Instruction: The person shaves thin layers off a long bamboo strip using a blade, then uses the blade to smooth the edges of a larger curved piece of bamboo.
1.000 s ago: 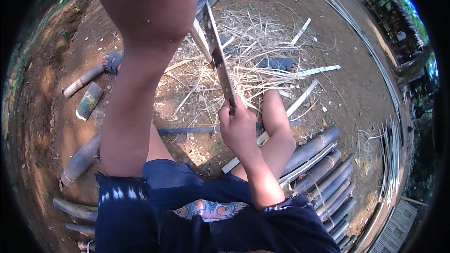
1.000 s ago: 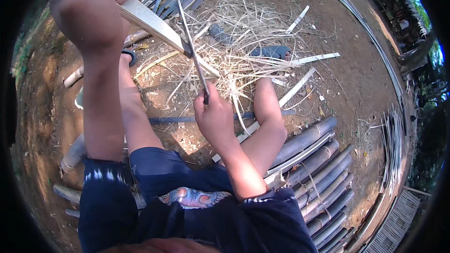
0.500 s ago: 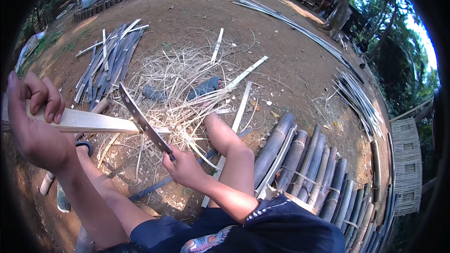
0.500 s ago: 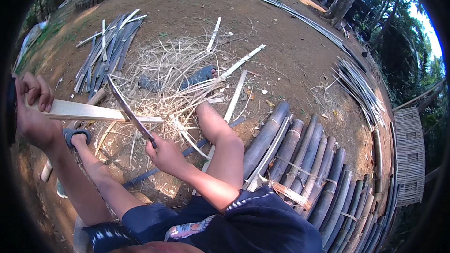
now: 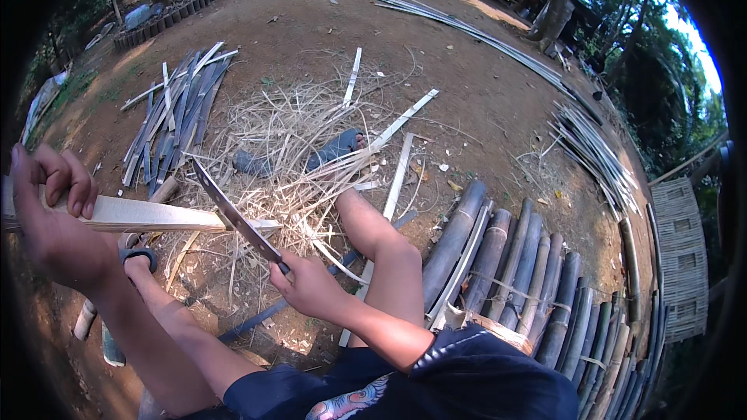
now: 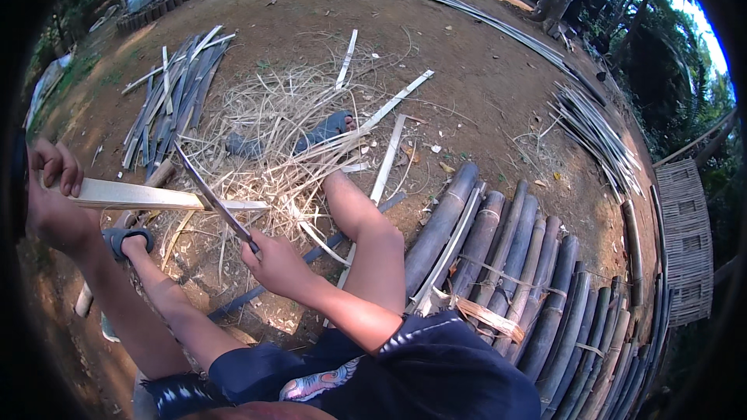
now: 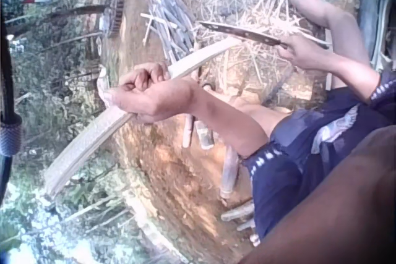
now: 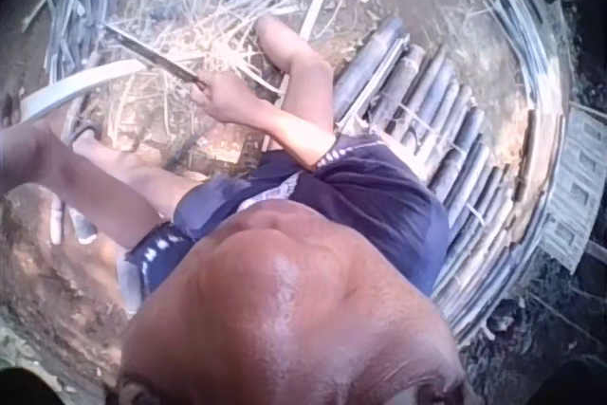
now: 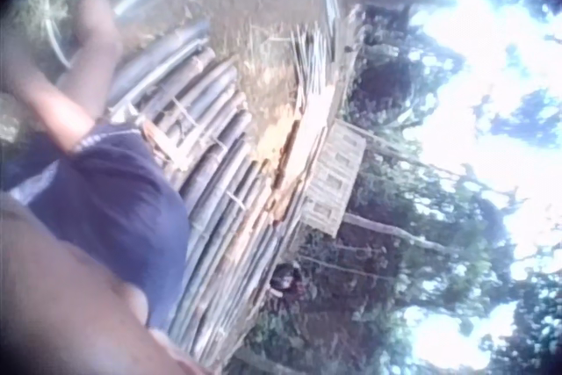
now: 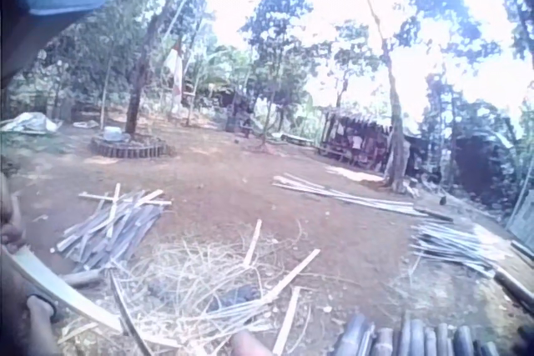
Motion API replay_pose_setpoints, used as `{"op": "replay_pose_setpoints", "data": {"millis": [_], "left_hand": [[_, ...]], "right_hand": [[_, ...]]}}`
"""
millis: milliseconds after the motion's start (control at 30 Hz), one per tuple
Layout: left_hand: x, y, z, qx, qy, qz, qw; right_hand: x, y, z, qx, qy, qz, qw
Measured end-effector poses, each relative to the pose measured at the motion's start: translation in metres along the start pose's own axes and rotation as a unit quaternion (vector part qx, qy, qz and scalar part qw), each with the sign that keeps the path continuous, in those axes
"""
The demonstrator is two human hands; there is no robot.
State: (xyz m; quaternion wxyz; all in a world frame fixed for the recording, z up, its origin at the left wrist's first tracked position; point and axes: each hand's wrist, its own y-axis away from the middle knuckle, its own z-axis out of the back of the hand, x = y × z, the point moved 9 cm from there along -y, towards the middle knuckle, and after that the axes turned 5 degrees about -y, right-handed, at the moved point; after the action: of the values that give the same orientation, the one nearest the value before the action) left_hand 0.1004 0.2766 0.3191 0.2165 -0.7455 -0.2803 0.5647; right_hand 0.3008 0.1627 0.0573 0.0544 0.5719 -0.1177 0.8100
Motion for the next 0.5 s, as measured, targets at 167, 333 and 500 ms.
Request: {"op": "replay_pose_setpoints", "data": {"millis": [167, 333, 500], "left_hand": [[0.006, -0.009, -0.009, 0.021, 0.012, 0.022, 0.999], [0.011, -0.006, -0.005, 0.017, 0.013, 0.028, 0.999], [-0.003, -0.011, 0.017, -0.023, -0.037, -0.008, 0.999]], "right_hand": [[0.064, 0.011, 0.024, -0.135, -0.046, 0.178, 0.974], [-0.062, 0.002, -0.002, -0.019, 0.053, -0.060, 0.997], [-0.023, 0.018, -0.008, 0.021, 0.035, -0.005, 0.999]]}}
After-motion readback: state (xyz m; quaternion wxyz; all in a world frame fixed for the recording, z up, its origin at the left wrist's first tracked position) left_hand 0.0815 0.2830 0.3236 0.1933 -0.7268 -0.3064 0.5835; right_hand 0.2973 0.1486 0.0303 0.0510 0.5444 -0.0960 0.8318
